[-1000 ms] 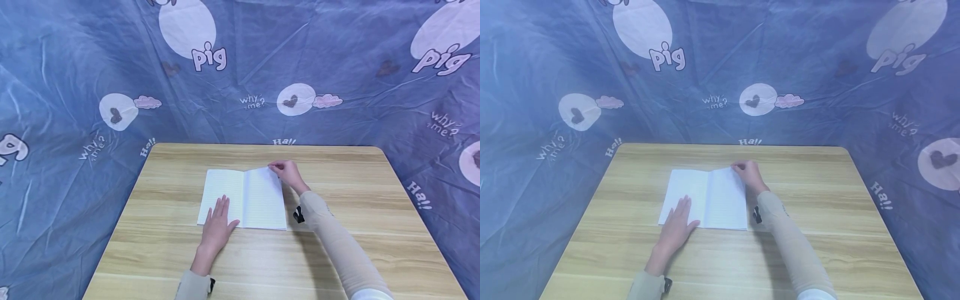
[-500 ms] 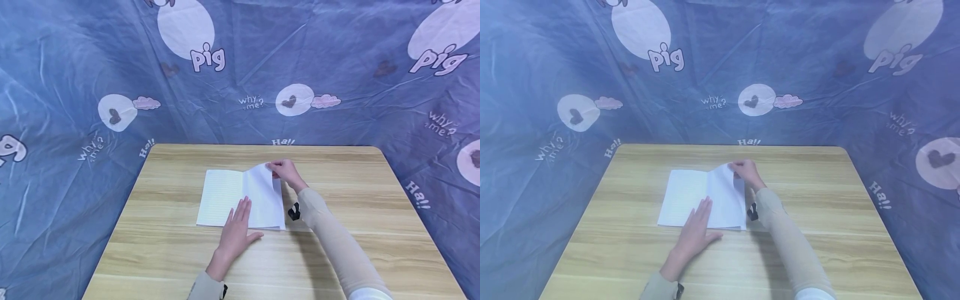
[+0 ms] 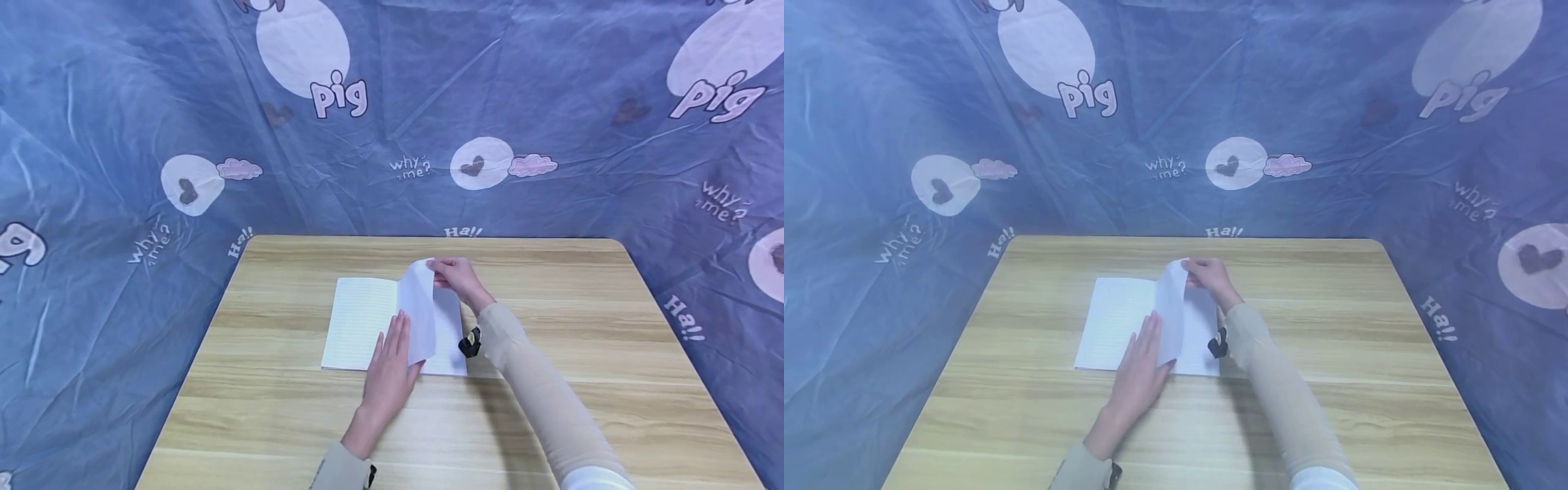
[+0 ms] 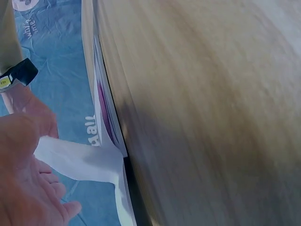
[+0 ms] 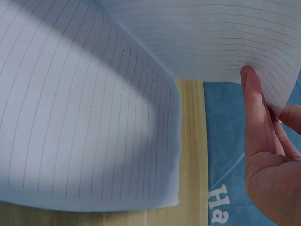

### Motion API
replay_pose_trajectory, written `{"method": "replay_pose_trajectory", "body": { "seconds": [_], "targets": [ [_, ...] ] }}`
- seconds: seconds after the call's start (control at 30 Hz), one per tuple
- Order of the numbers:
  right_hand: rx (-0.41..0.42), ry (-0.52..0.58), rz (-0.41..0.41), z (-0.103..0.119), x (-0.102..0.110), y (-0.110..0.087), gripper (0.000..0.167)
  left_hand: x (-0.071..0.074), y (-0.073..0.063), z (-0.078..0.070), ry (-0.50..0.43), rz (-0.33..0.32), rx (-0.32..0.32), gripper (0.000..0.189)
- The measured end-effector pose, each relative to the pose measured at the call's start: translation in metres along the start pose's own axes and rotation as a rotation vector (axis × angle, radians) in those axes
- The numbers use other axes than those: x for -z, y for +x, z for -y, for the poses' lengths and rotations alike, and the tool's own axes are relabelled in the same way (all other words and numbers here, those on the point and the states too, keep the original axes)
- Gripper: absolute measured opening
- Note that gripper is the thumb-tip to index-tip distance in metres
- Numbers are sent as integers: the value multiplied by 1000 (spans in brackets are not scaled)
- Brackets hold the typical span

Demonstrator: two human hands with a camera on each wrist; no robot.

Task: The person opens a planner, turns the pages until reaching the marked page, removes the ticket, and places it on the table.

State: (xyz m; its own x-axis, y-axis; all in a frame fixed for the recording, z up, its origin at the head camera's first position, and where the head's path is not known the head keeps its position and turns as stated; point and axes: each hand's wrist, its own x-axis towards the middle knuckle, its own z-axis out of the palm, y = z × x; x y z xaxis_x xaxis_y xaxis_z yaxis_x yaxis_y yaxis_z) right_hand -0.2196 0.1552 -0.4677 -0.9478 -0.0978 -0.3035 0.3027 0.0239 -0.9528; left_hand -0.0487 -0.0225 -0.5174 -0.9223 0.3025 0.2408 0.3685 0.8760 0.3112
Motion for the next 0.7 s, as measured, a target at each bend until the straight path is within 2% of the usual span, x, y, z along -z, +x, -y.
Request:
{"method": "replay_pose_trajectory", "body": {
  "seconds": [0.23,0.4,0.57,0.7],
  "targets": [
    [23,40,40,-3,-5,0,44,7,0,4,30,-64,24,69],
    [86,85,161,-6,-11,-1,45,11,-2,10,61,-92,51,63],
    [162,17,276,-10,-16,-3,48,17,-4,17,66,-175,51,51],
    [179,-62,326,-15,-21,-4,44,20,-4,22,43,-230,89,63]
  ]
}}
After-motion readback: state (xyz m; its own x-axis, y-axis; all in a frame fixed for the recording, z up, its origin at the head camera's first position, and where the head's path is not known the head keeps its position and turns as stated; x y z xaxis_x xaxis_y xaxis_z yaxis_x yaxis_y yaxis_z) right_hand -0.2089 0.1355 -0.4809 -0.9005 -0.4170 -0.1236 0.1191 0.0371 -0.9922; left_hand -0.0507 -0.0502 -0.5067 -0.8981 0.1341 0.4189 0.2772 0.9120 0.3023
